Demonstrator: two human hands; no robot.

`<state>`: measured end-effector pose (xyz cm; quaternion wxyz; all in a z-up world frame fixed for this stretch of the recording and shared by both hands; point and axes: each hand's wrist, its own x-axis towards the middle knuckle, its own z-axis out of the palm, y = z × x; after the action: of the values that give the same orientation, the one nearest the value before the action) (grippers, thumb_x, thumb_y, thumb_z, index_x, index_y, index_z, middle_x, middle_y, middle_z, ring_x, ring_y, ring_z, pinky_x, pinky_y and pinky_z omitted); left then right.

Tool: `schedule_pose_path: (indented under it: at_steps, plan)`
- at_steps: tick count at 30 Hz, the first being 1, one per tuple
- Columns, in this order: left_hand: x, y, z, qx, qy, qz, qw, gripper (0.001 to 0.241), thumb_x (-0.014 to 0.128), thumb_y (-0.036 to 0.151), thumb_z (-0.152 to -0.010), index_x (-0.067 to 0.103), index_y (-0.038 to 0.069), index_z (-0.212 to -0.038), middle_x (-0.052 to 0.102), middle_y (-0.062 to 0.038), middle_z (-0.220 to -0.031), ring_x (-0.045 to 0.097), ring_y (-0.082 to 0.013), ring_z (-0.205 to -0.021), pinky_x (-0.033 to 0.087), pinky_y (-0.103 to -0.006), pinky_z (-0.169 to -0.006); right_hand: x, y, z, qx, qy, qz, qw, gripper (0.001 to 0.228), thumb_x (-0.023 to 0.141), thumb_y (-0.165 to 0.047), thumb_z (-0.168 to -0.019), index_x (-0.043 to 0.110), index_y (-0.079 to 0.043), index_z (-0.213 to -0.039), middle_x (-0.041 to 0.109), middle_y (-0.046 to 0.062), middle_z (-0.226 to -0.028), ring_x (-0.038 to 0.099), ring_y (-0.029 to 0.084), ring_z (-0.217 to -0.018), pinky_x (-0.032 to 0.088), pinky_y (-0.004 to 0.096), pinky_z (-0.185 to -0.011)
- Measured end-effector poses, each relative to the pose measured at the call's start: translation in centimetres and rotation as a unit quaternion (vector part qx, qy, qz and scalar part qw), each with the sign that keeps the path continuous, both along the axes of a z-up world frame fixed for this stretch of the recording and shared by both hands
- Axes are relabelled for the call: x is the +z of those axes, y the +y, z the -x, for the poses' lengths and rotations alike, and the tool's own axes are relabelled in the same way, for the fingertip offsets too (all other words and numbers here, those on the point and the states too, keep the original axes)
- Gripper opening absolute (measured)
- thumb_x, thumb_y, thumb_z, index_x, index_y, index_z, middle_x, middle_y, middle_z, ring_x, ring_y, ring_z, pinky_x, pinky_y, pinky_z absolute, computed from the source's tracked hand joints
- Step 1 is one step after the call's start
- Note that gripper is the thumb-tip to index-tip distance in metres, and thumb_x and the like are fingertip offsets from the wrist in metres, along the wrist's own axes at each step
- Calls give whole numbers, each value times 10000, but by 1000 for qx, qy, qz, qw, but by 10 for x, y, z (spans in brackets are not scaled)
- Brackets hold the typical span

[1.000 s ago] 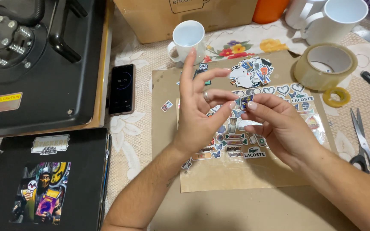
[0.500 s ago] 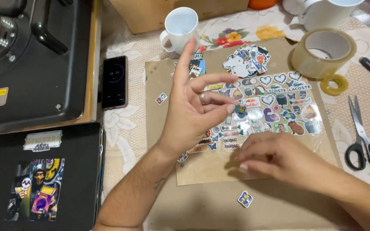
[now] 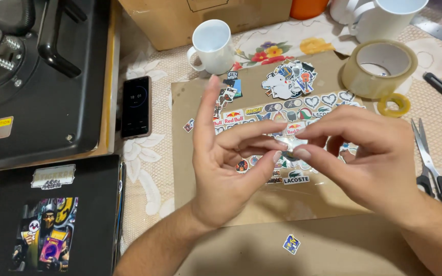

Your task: Cutting out stickers from a sheet and peeling off the adhesive backing to place them on a transfer sheet

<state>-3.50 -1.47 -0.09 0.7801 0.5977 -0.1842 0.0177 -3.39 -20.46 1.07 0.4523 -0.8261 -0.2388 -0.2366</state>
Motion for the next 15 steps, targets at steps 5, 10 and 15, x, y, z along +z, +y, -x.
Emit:
schedule_pose_path:
  at_steps: [5,10,15]
  plan:
    - [-10,0,7,43,-71,-17,996,1041,699,-107,-904,-55,100,-1592,713,-213,-1168,766,-261,-942,646,-336,-932,-3,-5,-2,104,-32,19,994,130,766,-66,-793,702,-9,-890,708,124,-847,698,202,-718,578,273,-710]
    - [-27,5,2,65,-308,-107,943,986,718,-167,-946,-37,33,-1547,696,-237,-1223,768,-360,-1062,692,-451,-996,13,-20,14,85,-175,172,966,174,592,-76,-907,687,20,-1016,685,159,-997,673,246,-853,541,356,-752]
    - [-17,9,-6,175,-585,-269,745,529,680,-82,-989,255,22,-1288,684,-246,-1162,761,-407,-1002,718,-486,-819,24,-27,16,99,-340,353,866,265,522,-88,-964,713,47,-1088,717,162,-1096,673,228,-920,607,384,-770]
